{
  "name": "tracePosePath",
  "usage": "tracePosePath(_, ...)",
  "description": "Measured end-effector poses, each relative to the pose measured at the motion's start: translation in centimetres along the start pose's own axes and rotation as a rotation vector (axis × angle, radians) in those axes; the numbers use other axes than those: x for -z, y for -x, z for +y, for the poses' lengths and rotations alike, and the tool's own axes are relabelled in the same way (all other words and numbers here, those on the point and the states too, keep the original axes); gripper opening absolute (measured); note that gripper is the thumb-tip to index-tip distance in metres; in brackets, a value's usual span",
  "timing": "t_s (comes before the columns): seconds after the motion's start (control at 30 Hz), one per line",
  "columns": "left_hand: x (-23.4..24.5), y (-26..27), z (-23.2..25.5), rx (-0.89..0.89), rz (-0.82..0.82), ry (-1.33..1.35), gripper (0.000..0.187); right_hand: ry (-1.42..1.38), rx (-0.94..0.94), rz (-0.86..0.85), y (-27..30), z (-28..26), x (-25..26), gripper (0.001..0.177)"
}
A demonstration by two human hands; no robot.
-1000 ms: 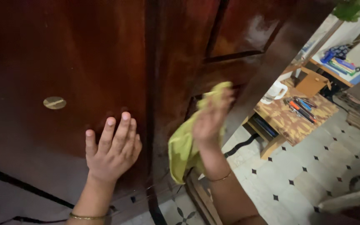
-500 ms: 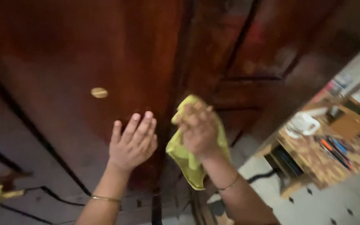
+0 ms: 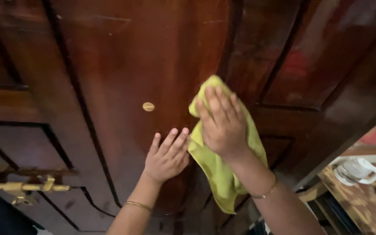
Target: The person wipes down different panels and surfaces of a wooden door using a cloth.
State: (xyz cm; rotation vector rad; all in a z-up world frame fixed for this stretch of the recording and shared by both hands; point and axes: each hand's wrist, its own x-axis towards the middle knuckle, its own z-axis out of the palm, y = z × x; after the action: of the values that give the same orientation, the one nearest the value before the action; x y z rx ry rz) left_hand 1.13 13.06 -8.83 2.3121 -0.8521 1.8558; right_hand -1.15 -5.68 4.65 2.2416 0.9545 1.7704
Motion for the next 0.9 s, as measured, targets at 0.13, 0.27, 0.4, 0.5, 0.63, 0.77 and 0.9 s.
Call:
tracePosePath(0.13, 0.5, -0.5, 0.0, 0.007, 0.026, 0.003, 0.045, 0.007, 0.097, -0.078, 0.8, 0.3, 0.6, 0.035)
tracePosePath(0.27, 1.4, -0.7, -0.4, 0.007, 0.003, 0.03, 0.046, 0.024, -0.062, 0.066, -4.0, 1.9, -0.1, 0.038)
tracePosePath(0.4, 2.7, -0.1, -2.8, -0.078, -0.057, 0.037, 0.045, -0.06, -0.09, 0.117, -8.7, 1.1, -0.4, 0.042)
tracePosePath(0.5, 4.0, 1.0, -5.7, -0.111, -0.108, 0.007, 0.047, -0.046, 0.0, 0.133, -9.7, -1.9, -2.5, 0.042)
tracePosePath(0.63, 6.3, 2.2, -10.5, -0.052, -0.128, 0.015, 0.043, 0.029, 0.224, 0.027, -8.6, -4.1, -3.5, 0.043)
tracePosePath(0.77, 8.0, 2.6, -15.6, -0.017, -0.09, -0.067, 0.051, 0.219, -0.079, 0.081, -11.2, -1.9, -2.7, 0.049)
tracePosePath(0.9, 8.2, 3.0, -18.7, -0.005, -0.063, -0.072, 0.052, 0.099, -0.219, 0.122, -13.8, -4.3, -2.6, 0.059)
